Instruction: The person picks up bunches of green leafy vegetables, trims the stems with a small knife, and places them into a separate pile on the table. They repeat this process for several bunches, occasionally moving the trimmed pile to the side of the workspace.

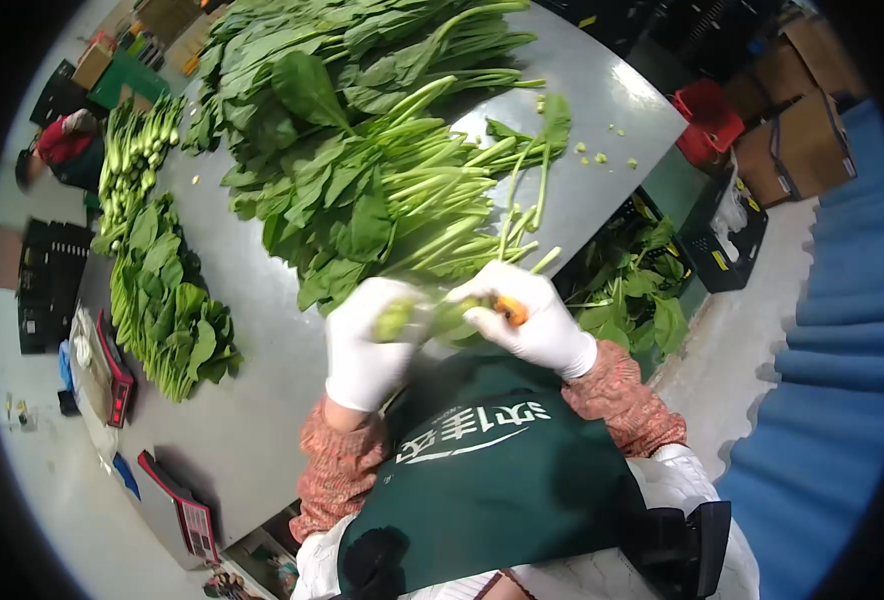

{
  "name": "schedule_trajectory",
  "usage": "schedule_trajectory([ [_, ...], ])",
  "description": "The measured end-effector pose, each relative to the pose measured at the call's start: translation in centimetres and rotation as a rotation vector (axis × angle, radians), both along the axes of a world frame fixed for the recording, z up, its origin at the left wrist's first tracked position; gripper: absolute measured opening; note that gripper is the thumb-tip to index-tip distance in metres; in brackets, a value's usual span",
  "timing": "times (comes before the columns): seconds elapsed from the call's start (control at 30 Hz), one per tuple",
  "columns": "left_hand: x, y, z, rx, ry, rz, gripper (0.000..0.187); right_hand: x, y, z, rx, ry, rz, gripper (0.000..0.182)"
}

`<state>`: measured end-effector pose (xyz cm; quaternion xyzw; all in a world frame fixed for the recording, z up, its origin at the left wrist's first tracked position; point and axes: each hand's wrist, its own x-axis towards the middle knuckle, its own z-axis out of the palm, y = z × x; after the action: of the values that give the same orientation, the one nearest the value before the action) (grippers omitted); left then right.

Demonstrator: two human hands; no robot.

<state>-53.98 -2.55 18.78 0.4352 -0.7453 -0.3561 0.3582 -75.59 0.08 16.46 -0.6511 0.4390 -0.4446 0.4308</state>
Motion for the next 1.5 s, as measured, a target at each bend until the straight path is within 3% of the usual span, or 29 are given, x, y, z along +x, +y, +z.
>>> schedule_trajectory([
  [0.07, 1.5, -0.8, -0.6, -0.179, -0.168, 0.227, 0.022, 0.7, 0.4, -1.1, -0.104, 0.038, 0.013, 0.021],
  [0.13, 3.3, -1.0, -0.6, -0.135, -0.171, 0.221, 0.028, 1.5, 1.1, -1.9, -0.065, 0.020, -0.024, 0.027],
  [0.27, 3.1, 1.1, -0.4, 0.013, -0.117, -0.124, 0.047, 2.0, 0.8, -1.2, 0.024, -0.023, -0.071, 0.021],
  [0.37, 0.4, 3.3, -2.4, 0.281, -0.128, -0.049, 0.051, 2.9, 0.6, -1.4, 0.000, -0.072, -0.041, 0.019],
  [0.47, 1.3, 3.0, -3.1, 0.243, -0.079, 0.091, 0.047, 2.3, -1.2, -3.5, 0.064, -0.106, -0.083, 0.017],
  [0.5, 1.8, 2.6, -3.0, 0.140, -0.103, 0.112, 0.043, 2.0, -2.7, -6.0, -0.096, 0.006, -0.203, 0.016],
  [0.57, 2.4, 2.3, -1.9, 0.180, -0.101, 0.185, 0.036, -0.3, -6.0, -9.8, -0.097, 0.267, -0.363, 0.020],
  [0.67, 2.8, 2.0, -1.5, 0.179, -0.090, 0.195, 0.031, -2.3, -9.9, -14.5, 0.103, 0.488, -0.534, 0.027],
  [0.77, 2.5, 2.0, -1.4, 0.166, -0.098, 0.184, 0.029, -2.9, -11.1, -16.9, 0.286, 0.310, -0.513, 0.029],
  [0.83, 2.7, 2.0, -1.6, 0.189, -0.096, 0.190, 0.029, -3.3, -10.6, -13.4, 0.482, 0.024, -0.396, 0.029],
  [0.93, 3.1, 1.6, -1.7, 0.129, -0.137, 0.179, 0.029, -3.5, -10.8, -13.9, 0.410, 0.180, -0.334, 0.023],
  [1.03, 2.8, 1.1, -2.1, 0.123, -0.088, 0.162, 0.029, -2.6, -10.2, -13.3, 0.493, 0.135, -0.242, 0.031],
  [1.07, 2.6, 1.0, -2.1, 0.131, -0.072, 0.162, 0.029, -2.4, -10.0, -12.7, 0.644, 0.047, -0.210, 0.043],
  [1.13, 2.5, 1.0, -1.7, 0.129, -0.092, 0.167, 0.028, -1.8, -9.3, -15.3, 0.232, 0.294, -0.182, 0.052],
  [1.17, 2.7, 1.0, -1.8, 0.126, -0.087, 0.170, 0.028, -2.1, -9.2, -15.8, 0.228, 0.340, -0.104, 0.058],
  [1.27, 3.1, 1.2, -1.9, 0.122, -0.093, 0.193, 0.028, -1.4, -8.5, -16.1, 0.118, 0.558, -0.157, 0.062],
  [1.33, 3.6, 1.3, -1.8, 0.100, -0.096, 0.218, 0.027, 0.0, -8.0, -16.0, 0.036, 0.523, -0.447, 0.055],
  [1.4, 4.4, 1.5, -1.8, 0.064, -0.094, 0.258, 0.027, 0.3, -7.0, -12.9, -0.013, 0.497, -0.541, 0.048],
  [1.5, 5.5, 1.7, -1.9, 0.126, -0.070, 0.315, 0.029, -0.2, -6.8, -13.7, -0.078, 0.620, -0.260, 0.036],
])
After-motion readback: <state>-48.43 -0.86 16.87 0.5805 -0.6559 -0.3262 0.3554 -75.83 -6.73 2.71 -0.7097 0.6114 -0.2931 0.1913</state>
